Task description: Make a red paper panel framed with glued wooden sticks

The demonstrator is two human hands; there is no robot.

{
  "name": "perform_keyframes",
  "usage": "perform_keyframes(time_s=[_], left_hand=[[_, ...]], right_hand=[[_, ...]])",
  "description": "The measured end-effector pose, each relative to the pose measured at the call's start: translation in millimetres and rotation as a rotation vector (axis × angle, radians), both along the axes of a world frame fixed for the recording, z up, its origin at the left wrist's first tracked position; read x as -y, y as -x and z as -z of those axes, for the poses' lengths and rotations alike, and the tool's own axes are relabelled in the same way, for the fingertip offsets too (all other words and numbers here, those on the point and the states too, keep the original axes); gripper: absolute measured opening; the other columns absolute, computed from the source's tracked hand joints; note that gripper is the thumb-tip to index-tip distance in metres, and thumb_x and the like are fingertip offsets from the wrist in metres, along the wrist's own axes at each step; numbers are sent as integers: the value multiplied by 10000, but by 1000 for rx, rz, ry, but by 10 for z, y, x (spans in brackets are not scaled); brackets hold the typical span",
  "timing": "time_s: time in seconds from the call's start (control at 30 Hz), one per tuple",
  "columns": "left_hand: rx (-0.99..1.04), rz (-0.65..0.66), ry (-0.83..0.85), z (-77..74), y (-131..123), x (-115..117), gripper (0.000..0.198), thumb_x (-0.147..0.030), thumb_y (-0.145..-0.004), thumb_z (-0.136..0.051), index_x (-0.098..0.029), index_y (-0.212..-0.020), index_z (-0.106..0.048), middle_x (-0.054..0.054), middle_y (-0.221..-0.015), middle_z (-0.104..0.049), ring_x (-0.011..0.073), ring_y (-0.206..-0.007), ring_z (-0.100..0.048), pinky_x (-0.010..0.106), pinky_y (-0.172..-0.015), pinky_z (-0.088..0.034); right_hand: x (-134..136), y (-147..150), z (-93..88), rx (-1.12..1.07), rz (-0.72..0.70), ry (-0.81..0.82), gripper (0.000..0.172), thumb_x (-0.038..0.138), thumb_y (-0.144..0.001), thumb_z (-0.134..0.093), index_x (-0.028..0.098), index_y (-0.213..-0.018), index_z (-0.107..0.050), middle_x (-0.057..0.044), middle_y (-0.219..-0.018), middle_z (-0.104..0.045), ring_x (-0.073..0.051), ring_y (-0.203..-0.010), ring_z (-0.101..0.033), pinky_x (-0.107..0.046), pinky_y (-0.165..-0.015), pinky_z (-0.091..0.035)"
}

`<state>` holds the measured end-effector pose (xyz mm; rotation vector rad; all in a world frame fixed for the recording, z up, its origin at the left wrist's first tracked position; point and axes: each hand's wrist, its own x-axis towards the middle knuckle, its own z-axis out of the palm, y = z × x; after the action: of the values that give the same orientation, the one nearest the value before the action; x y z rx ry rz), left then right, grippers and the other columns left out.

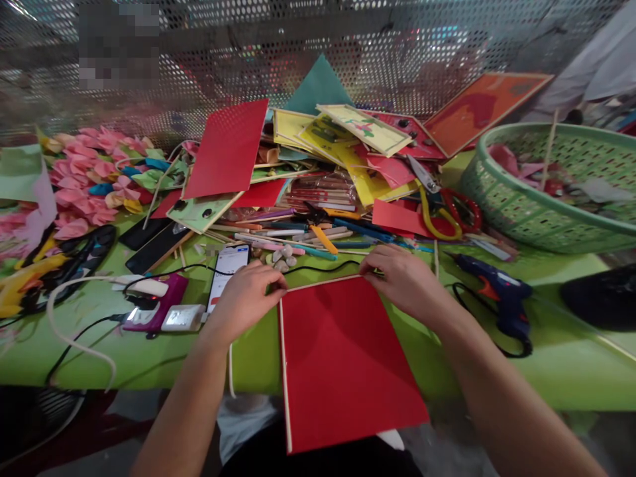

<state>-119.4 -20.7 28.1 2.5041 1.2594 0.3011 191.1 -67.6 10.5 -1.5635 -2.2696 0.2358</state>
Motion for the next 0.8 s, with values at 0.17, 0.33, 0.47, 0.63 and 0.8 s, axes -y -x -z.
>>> perform_keyframes(time_s=[0.17,0.33,0.47,0.63,0.8], left_hand=[[7,21,31,-10,23,5,168,-73,-861,-677,-225,-795,-701,8,-838,-737,233,-900,-616,358,-794,-473],[14,39,30,-29,19,13,160,-72,-863,-665,-213,-793,-691,15,-836,-706,231,-911,-607,359,-806,-480],[18,37,44,-38,1,17,132,-118,-884,-677,-212,-791,-680,15,-839,-706,233,-899,-609,360,-794,-484],[12,42,25,-17,-15,10,118,-132,-896,-690,-212,-811,-674,20,-867,-716,243,-932,-618,366,-813,-488],[28,48,33,16,-8,11,127,-120,-890,-696,-214,-812,-665,18,-879,-719,248,-946,-615,366,-816,-491]], right_hand=[[9,68,3,-1,-36,4,203,172,-950,-531,219,-890,-719,-79,-923,-739,-248,-906,-672,-388,-826,-521],[11,111,-2,29,-64,-44,233,159,-944,-523,232,-877,-733,-70,-903,-751,-238,-870,-686,-375,-780,-535],[38,187,-35,1,-121,-73,293,181,-979,-498,247,-987,-783,-86,-968,-770,-239,-896,-704,-381,-785,-558],[71,270,-29,-8,-168,-88,376,156,-997,-452,260,-1113,-794,-89,-1063,-781,-236,-963,-723,-376,-837,-576],[75,279,-7,62,-192,-90,392,121,-974,-452,254,-1127,-787,-84,-1043,-774,-232,-943,-726,-364,-818,-577]])
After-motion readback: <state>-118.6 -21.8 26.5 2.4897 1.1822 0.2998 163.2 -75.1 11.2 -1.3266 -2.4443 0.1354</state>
